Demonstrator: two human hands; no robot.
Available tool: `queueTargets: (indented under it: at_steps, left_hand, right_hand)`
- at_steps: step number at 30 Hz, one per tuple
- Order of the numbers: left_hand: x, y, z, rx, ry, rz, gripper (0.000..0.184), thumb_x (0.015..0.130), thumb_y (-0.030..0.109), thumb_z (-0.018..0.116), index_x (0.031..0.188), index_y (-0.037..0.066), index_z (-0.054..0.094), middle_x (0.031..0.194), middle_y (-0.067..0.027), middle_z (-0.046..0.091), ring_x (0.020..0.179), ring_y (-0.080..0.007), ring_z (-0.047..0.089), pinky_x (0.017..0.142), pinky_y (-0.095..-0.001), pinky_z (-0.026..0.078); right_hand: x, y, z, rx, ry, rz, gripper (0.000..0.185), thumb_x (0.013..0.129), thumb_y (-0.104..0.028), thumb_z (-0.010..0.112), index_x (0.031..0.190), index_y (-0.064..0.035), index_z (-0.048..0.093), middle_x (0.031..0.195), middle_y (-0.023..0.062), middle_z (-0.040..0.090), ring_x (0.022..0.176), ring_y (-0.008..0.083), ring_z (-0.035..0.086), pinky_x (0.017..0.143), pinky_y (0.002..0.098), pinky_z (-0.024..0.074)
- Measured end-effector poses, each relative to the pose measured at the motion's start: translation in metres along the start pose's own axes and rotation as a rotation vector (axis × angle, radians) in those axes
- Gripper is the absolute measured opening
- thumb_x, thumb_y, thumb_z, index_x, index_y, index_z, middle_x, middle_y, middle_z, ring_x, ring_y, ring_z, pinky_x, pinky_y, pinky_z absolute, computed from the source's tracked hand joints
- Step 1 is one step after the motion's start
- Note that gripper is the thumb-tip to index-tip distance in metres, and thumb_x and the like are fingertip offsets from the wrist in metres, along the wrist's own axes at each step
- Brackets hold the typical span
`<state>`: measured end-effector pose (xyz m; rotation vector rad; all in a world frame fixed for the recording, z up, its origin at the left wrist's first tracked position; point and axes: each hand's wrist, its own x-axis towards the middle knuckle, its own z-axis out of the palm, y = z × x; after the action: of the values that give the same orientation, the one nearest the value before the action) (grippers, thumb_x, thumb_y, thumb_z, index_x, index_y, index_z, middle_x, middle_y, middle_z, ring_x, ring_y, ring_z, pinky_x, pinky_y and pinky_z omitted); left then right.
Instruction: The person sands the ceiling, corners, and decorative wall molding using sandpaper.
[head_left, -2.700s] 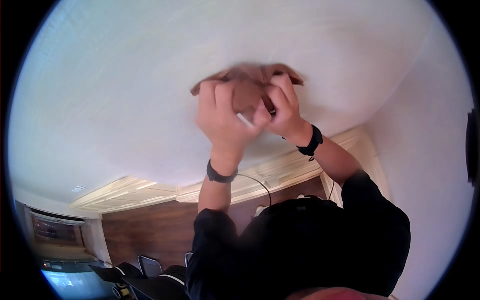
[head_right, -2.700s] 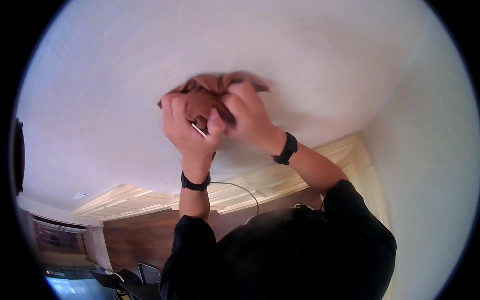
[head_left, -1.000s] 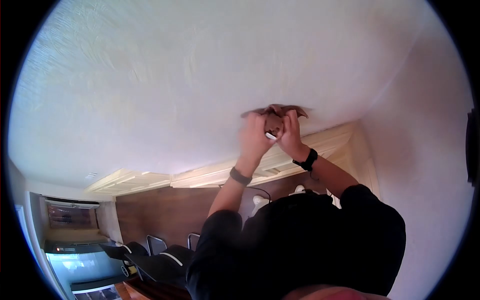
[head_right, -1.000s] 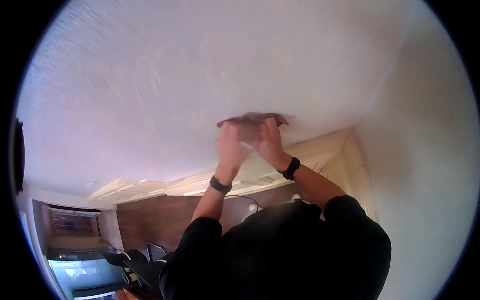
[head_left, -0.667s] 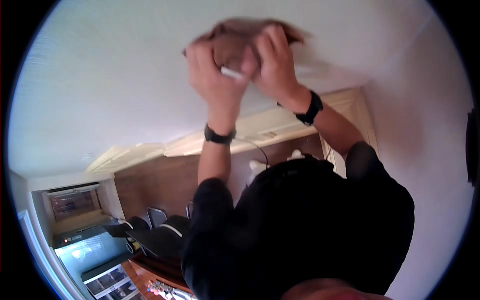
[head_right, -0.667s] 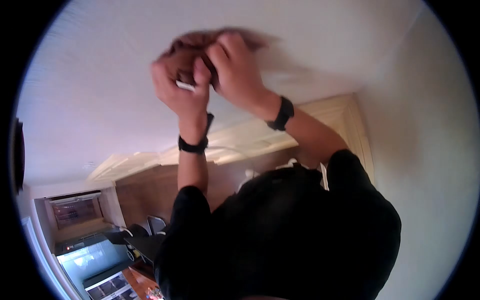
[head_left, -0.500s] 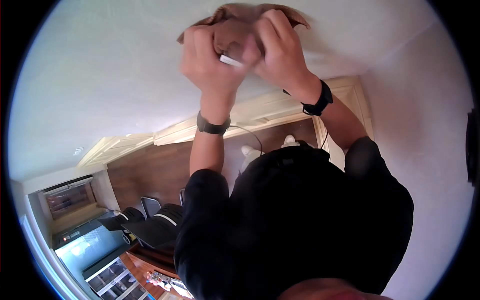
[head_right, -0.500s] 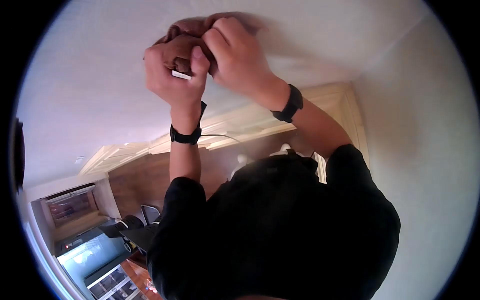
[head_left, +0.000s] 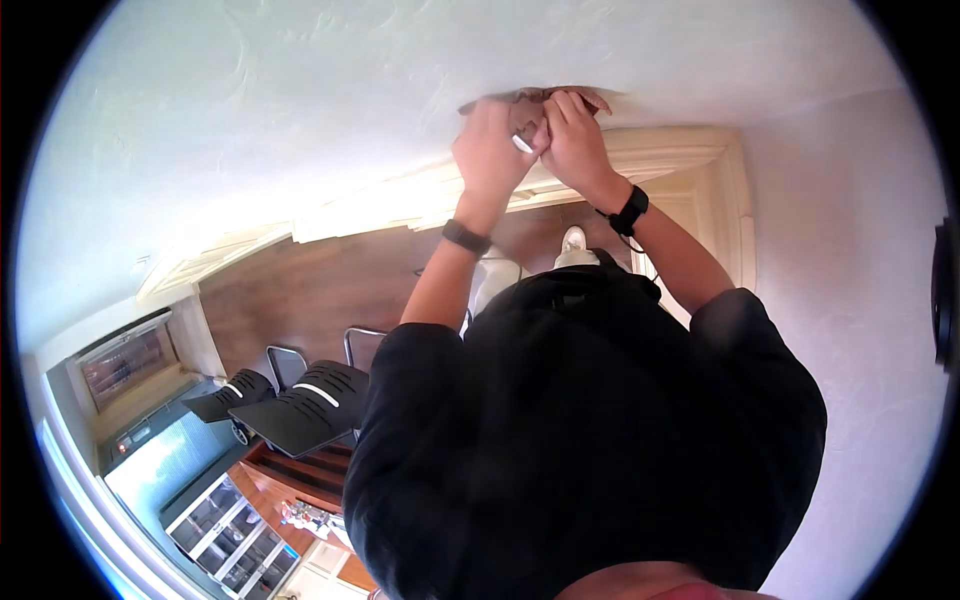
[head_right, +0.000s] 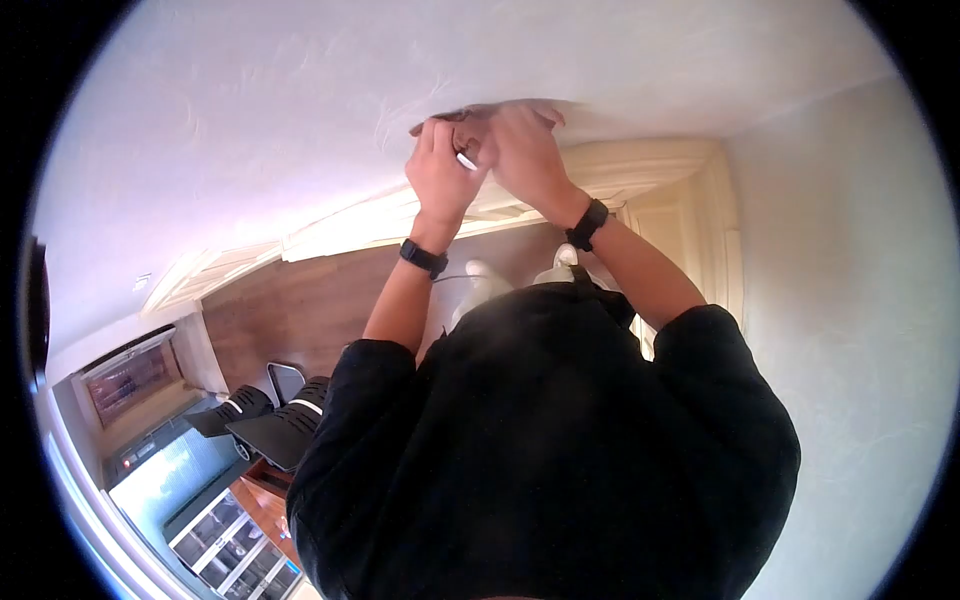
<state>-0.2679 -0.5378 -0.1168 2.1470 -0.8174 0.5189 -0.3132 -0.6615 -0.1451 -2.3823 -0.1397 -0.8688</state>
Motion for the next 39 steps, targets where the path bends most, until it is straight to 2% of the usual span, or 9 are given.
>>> queueTargets:
  at_steps: [6, 9, 12, 20, 22, 25, 26, 33, 39]
  left_hand:
    - [-0.074, -0.070, 0.022, 0.069, -0.195, -0.258, 0.027, 0.086, 0.032, 0.065, 0.093, 0.008, 0.055, 0.090, -0.0090, 0.059, 0.084, -0.0325, 0.061, 0.069, -0.0444, 0.049]
    - [-0.091, -0.081, 0.036, 0.136, -0.215, -0.445, 0.028, 0.090, 0.033, 0.060, 0.097, 0.006, 0.053, 0.096, -0.0122, 0.058, 0.089, -0.0348, 0.060, 0.072, -0.0453, 0.049]
    - [-0.108, -0.089, 0.053, 0.153, -0.352, -0.544, 0.035, 0.091, 0.037, 0.058, 0.101, 0.004, 0.052, 0.101, -0.0153, 0.058, 0.092, -0.0366, 0.059, 0.077, -0.0470, 0.048]
    - [-0.132, -0.103, 0.156, 0.167, -0.470, -0.374, 0.042, 0.089, 0.043, 0.059, 0.104, 0.004, 0.054, 0.103, -0.0194, 0.060, 0.090, -0.0403, 0.061, 0.076, -0.0488, 0.050]
    - [-0.113, -0.058, 0.154, 0.141, -0.437, -0.391, 0.043, 0.088, 0.044, 0.060, 0.102, 0.004, 0.053, 0.101, -0.0202, 0.059, 0.089, -0.0411, 0.060, 0.075, -0.0500, 0.050]
    - [-0.100, -0.039, 0.168, 0.079, -0.594, -0.541, 0.032, 0.090, 0.035, 0.054, 0.095, 0.005, 0.066, 0.102, -0.0174, 0.062, 0.093, -0.0365, 0.057, 0.080, -0.0497, 0.044]
    - [-0.108, -0.044, 0.173, 0.055, -0.462, -0.444, 0.032, 0.090, 0.034, 0.052, 0.093, 0.005, 0.066, 0.102, -0.0170, 0.062, 0.092, -0.0367, 0.057, 0.077, -0.0492, 0.045]
    - [-0.127, -0.084, 0.151, 0.119, -0.414, -0.375, 0.038, 0.089, 0.042, 0.060, 0.097, 0.005, 0.057, 0.097, -0.0169, 0.060, 0.086, -0.0397, 0.061, 0.073, -0.0477, 0.050]
    - [-0.123, -0.095, 0.073, 0.094, -0.383, -0.292, 0.034, 0.089, 0.040, 0.060, 0.094, 0.007, 0.061, 0.097, -0.0154, 0.062, 0.086, -0.0364, 0.062, 0.076, -0.0488, 0.049]
  right_hand:
    - [-0.035, 0.007, 0.053, 0.150, -0.434, 0.312, 0.013, 0.078, -0.008, 0.063, 0.084, -0.0016, 0.053, 0.089, 0.0153, 0.054, 0.087, 0.0363, 0.053, 0.075, 0.0444, 0.0438]
    - [-0.069, 0.023, 0.107, 0.118, -0.181, 0.135, 0.011, 0.082, -0.011, 0.058, 0.079, -0.0021, 0.053, 0.084, 0.0171, 0.055, 0.082, 0.0357, 0.056, 0.071, 0.0469, 0.0457]
    - [-0.101, 0.041, 0.141, 0.182, -0.269, 0.295, 0.017, 0.084, -0.017, 0.060, 0.079, -0.0014, 0.054, 0.085, 0.0171, 0.056, 0.086, 0.0365, 0.055, 0.076, 0.0473, 0.0454]
    - [-0.110, 0.088, 0.071, 0.146, -0.242, 0.440, 0.016, 0.085, -0.014, 0.058, 0.084, 0.0012, 0.053, 0.087, 0.0188, 0.055, 0.088, 0.0396, 0.054, 0.076, 0.0475, 0.0467]
    - [-0.113, 0.097, 0.050, 0.107, -0.224, 0.419, 0.016, 0.085, -0.011, 0.058, 0.090, 0.0030, 0.055, 0.092, 0.0198, 0.055, 0.091, 0.0396, 0.054, 0.078, 0.0462, 0.0471]
    - [-0.121, 0.114, 0.041, 0.074, -0.235, 0.402, 0.018, 0.086, -0.010, 0.056, 0.096, 0.0050, 0.056, 0.095, 0.0211, 0.056, 0.093, 0.0394, 0.053, 0.081, 0.0456, 0.0464]
    - [-0.121, 0.116, 0.043, 0.065, -0.265, 0.393, 0.020, 0.085, -0.008, 0.055, 0.098, 0.0070, 0.056, 0.097, 0.0223, 0.056, 0.095, 0.0396, 0.053, 0.084, 0.0450, 0.0456]
    - [-0.115, 0.092, 0.081, 0.015, -0.168, 0.269, 0.016, 0.086, -0.012, 0.054, 0.079, 0.0015, 0.054, 0.079, 0.0197, 0.052, 0.080, 0.0385, 0.053, 0.072, 0.0481, 0.0457]
    - [-0.106, 0.049, 0.122, 0.109, -0.280, 0.232, 0.010, 0.083, -0.006, 0.054, 0.087, 0.0030, 0.056, 0.090, 0.0197, 0.054, 0.088, 0.0384, 0.053, 0.077, 0.0469, 0.0449]
